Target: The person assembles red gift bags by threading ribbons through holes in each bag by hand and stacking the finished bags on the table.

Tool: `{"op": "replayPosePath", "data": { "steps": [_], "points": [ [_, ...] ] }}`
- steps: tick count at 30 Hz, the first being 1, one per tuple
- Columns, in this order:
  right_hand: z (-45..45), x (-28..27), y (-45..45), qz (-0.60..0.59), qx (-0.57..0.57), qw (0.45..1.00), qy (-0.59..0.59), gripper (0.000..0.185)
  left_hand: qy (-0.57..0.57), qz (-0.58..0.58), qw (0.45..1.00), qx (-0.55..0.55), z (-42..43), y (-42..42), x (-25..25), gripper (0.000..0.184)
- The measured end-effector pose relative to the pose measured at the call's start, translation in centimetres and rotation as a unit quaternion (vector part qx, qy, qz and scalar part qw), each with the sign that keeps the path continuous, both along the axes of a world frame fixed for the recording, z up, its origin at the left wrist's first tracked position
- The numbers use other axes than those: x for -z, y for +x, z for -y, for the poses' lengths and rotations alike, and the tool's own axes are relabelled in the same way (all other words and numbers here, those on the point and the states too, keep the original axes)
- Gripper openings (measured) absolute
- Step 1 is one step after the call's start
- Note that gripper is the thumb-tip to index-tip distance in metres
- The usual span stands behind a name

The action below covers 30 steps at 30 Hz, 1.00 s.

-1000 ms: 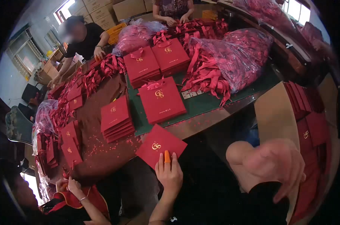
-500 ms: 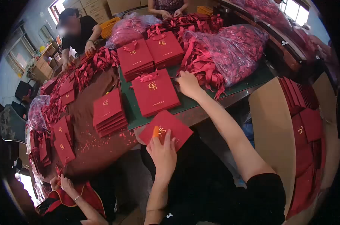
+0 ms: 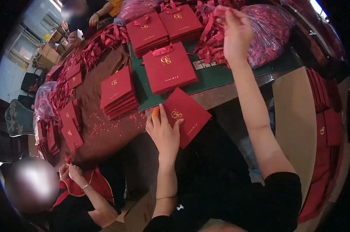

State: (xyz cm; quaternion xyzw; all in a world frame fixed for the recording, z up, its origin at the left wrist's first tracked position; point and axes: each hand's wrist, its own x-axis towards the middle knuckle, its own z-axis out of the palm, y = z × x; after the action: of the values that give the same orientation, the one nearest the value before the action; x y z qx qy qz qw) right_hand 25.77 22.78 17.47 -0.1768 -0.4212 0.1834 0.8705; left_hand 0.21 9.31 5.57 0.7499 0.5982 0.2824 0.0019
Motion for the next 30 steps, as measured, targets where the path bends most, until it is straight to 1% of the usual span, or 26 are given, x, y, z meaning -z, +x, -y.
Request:
{"op": "replayPosePath", "data": {
  "steps": [1, 2, 3, 4, 5, 7, 8, 9, 10, 11, 13, 14, 15, 16, 17, 18, 19, 20, 22, 23, 24, 26, 28, 30],
  "points": [
    [1.6, -1.8, -0.4, -0.041, -0.021, 0.996, 0.073, 0.012, 0.003, -0.005, 1.0, -0.002, -0.2, -0.1, -0.3, 0.078],
    [3.4, -3.4, -0.7, -0.061, -0.032, 0.989, 0.134, 0.011, -0.027, -0.003, 1.0, -0.012, -0.3, -0.1, -0.6, 0.079],
    [5.2, -4.2, -1.1, -0.069, -0.046, 0.983, 0.165, 0.011, -0.059, 0.001, 0.998, -0.023, -0.3, -0.2, -0.7, 0.079],
    [7.1, -4.8, -1.5, -0.066, -0.058, 0.977, 0.192, 0.011, -0.037, 0.015, 0.999, -0.001, -0.4, -0.3, -0.6, 0.078],
    [8.6, -5.2, -1.9, -0.059, -0.071, 0.974, 0.209, 0.011, -0.039, 0.013, 0.999, -0.002, -0.5, -0.3, -0.6, 0.078],
    [11.8, -5.6, -2.7, -0.03, -0.105, 0.968, 0.224, 0.011, -0.03, 0.008, 0.999, -0.009, -0.6, -0.2, -0.8, 0.069],
    [13.3, -5.5, -3.0, -0.013, -0.124, 0.966, 0.225, 0.01, -0.031, 0.007, 0.999, -0.006, -0.6, -0.2, -0.9, 0.069],
    [14.5, -5.4, -3.4, 0.004, -0.144, 0.965, 0.22, 0.01, 0.003, 0.016, 1.0, -0.006, -0.5, -0.3, -0.9, 0.061],
    [15.7, -5.2, -3.9, 0.021, -0.166, 0.964, 0.206, 0.01, 0.037, 0.025, 0.999, -0.006, -0.5, -0.4, -0.8, 0.053],
    [16.7, -4.9, -4.3, 0.04, -0.186, 0.964, 0.186, 0.01, 0.035, 0.025, 0.999, -0.005, -0.3, -0.6, -0.7, 0.053],
    [18.0, -4.0, -5.2, 0.071, -0.229, 0.962, 0.133, 0.01, 0.045, 0.069, 0.996, 0.039, 0.2, -1.1, -0.3, 0.036],
    [18.3, -3.4, -5.8, 0.084, -0.251, 0.96, 0.094, 0.01, 0.044, 0.068, 0.996, 0.038, 0.5, -1.2, -0.3, 0.036],
    [18.2, -2.5, -6.4, 0.093, -0.274, 0.956, 0.044, 0.01, 0.065, 0.101, 0.992, 0.042, 0.8, -1.3, -0.3, 0.031],
    [17.7, -1.2, -7.2, 0.094, -0.301, 0.948, -0.033, 0.01, 0.087, 0.132, 0.986, 0.045, 1.0, -1.4, -0.3, 0.027],
    [16.8, 0.4, -8.3, 0.082, -0.333, 0.932, -0.116, 0.01, 0.088, 0.13, 0.987, 0.043, 1.1, -1.7, 0.0, 0.027],
    [16.0, 2.3, -9.5, 0.032, -0.379, 0.902, -0.202, 0.009, 0.062, 0.185, 0.98, 0.036, 1.2, -2.1, 0.5, 0.023],
    [14.9, 3.8, -9.8, 0.043, -0.422, 0.86, -0.283, 0.009, 0.037, 0.24, 0.97, 0.028, 1.2, -2.4, 0.9, 0.02],
    [13.8, 6.0, -11.2, 0.056, -0.374, 0.86, -0.342, 0.01, 0.037, 0.238, 0.97, 0.024, 1.2, -2.5, 1.1, 0.02],
    [12.1, 9.5, -12.5, 0.096, -0.344, 0.855, -0.377, 0.012, 0.081, 0.222, 0.971, -0.04, 1.0, -2.5, 1.5, 0.015],
    [11.7, 10.8, -13.2, 0.105, -0.3, 0.865, -0.389, 0.014, 0.099, 0.161, 0.98, -0.063, 1.1, -2.3, 1.2, 0.013],
    [11.4, 11.5, -13.6, 0.104, -0.301, 0.864, -0.39, 0.014, 0.097, 0.159, 0.98, -0.064, 1.1, -2.2, 1.3, 0.013],
    [10.8, 12.4, -13.8, 0.159, -0.265, 0.879, -0.363, 0.013, 0.113, 0.197, 0.973, -0.032, 0.8, -2.0, 1.7, 0.01],
    [10.6, 12.7, -13.7, 0.166, -0.277, 0.878, -0.354, 0.013, 0.111, 0.205, 0.972, -0.028, 0.8, -2.0, 1.5, 0.011],
    [10.5, 13.1, -13.5, 0.174, -0.288, 0.877, -0.343, 0.013, -0.025, 0.287, 0.956, -0.062, 1.2, -1.8, 0.6, 0.01]
  ]
}}
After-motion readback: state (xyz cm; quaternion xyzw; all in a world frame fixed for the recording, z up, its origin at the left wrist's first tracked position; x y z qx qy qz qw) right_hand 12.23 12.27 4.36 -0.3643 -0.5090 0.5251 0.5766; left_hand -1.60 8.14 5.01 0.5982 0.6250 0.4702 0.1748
